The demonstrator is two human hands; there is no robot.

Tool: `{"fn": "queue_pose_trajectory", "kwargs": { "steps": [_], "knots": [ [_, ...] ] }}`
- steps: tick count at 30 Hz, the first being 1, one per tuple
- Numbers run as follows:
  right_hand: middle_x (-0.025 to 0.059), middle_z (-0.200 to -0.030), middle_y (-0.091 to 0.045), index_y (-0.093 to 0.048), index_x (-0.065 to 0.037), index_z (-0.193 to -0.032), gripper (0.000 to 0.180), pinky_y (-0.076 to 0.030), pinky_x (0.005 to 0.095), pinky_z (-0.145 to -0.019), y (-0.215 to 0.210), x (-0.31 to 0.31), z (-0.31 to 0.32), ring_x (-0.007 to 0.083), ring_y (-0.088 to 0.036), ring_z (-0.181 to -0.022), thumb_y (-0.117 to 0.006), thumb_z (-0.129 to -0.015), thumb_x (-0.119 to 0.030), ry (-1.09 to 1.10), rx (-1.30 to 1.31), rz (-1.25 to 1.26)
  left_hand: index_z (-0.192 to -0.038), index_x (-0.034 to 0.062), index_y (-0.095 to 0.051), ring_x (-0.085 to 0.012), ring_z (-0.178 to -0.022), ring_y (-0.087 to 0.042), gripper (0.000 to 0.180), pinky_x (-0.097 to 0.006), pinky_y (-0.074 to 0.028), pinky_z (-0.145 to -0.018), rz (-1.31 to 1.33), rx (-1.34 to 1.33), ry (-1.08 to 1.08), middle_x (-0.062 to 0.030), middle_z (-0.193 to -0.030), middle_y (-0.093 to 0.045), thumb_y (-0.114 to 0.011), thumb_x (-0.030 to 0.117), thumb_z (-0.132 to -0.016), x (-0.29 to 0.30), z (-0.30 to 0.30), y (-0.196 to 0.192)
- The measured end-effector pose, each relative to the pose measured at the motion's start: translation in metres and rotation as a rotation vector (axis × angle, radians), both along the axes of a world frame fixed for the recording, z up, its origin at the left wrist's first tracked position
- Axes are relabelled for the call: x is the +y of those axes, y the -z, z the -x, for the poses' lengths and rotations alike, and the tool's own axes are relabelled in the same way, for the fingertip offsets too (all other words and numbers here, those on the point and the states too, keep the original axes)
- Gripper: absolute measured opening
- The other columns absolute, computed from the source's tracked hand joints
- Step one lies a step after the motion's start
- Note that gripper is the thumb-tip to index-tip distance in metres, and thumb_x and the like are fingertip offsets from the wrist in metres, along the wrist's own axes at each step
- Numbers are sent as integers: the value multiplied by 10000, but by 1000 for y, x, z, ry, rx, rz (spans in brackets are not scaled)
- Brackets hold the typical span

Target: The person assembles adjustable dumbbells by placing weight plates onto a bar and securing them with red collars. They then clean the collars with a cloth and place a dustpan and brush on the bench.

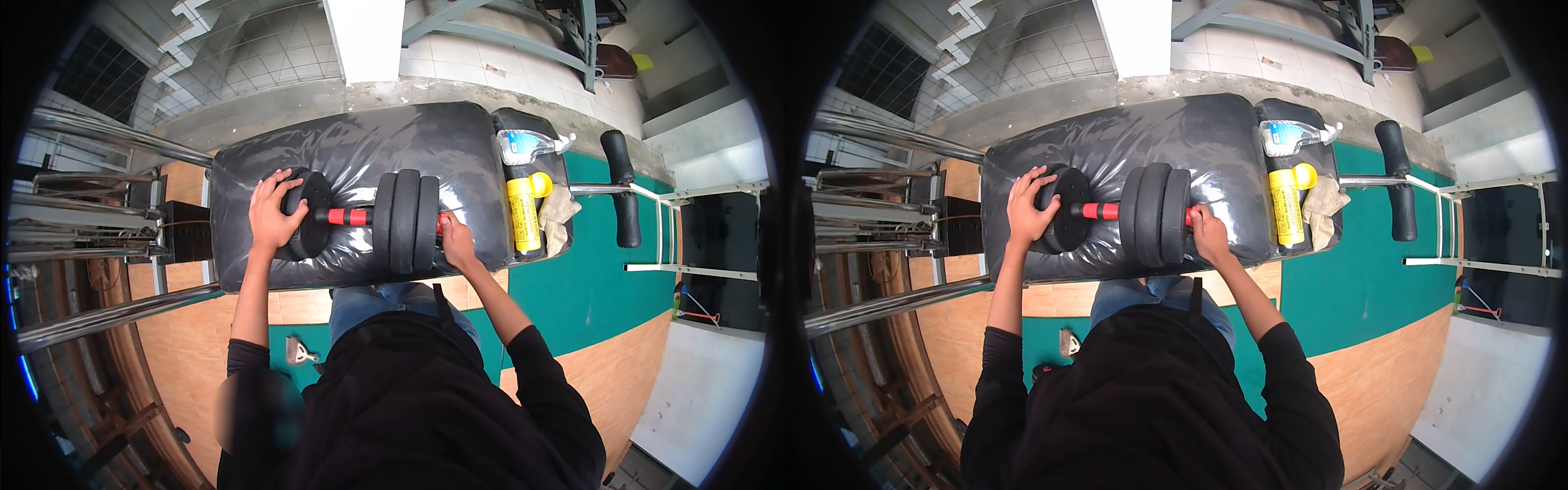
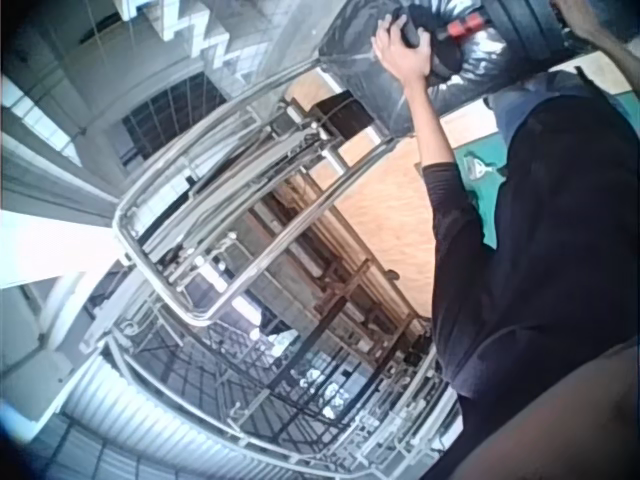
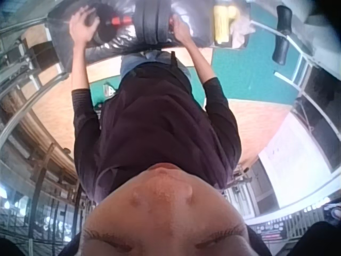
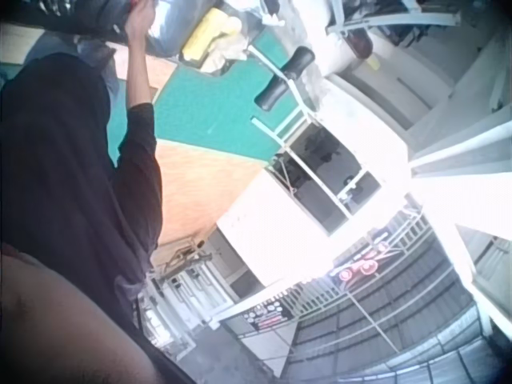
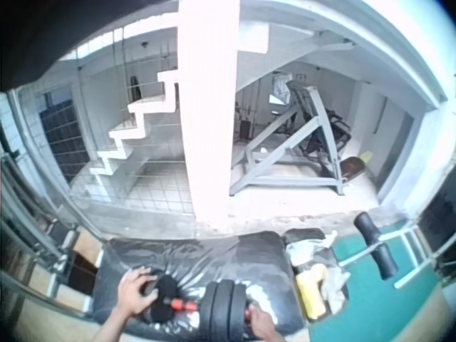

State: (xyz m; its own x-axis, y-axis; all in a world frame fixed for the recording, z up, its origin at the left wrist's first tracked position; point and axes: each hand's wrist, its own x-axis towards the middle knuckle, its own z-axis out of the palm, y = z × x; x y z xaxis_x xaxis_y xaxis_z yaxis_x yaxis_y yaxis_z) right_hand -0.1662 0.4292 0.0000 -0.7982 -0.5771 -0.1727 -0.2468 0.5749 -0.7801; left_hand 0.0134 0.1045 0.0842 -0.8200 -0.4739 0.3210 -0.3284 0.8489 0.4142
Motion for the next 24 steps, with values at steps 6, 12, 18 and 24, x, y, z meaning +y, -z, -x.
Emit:
{"fn": "queue_pose_trajectory", "kwargs": {
  "steps": [6, 12, 18, 24],
  "knots": [
    [242, -776, -631, -611, 40, -1009, 569, -450, 451, -818, -15, -14, 24, 439, -611, -892, -353, -996, -466, 134, -581, -290, -1059, 167, -684, -230, -1247, -501, 357, -451, -321, -1096, -4, -2, 2, -15, -1241, -589, -693, 244, -710, 0, -3, 0],
    [219, -1094, -616, -461, -7, -1294, 491, -449, 444, -886, -31, 14, 17, 436, -594, -960, -521, -955, -357, -410, 343, 111, -1067, 147, -679, -251, -1248, -506, 349, -462, -325, -1091, 11, 1, -1, -36, -1246, -593, -692, 217, -725, 1, -8, -3],
    [227, -1150, -589, -372, -74, -1347, 477, -481, 427, -836, -8, 18, 7, 399, -611, -958, -579, -934, -195, -279, -5, 138, -1071, 145, -677, -251, -1252, -503, 348, -465, -324, -1092, 8, 8, 10, -33, -1246, -593, -690, 215, -730, 0, -3, -3],
    [216, -964, -645, -382, -90, -1323, 414, -494, 407, -755, -4, 12, 3, 354, -649, -844, -551, -956, -178, -190, -6, 124, -1056, 164, -684, -225, -1254, -497, 349, -451, -316, -1099, -3, -1, 1, -15, -1245, -590, -691, 243, -716, 0, -2, 1]
  ]
}}
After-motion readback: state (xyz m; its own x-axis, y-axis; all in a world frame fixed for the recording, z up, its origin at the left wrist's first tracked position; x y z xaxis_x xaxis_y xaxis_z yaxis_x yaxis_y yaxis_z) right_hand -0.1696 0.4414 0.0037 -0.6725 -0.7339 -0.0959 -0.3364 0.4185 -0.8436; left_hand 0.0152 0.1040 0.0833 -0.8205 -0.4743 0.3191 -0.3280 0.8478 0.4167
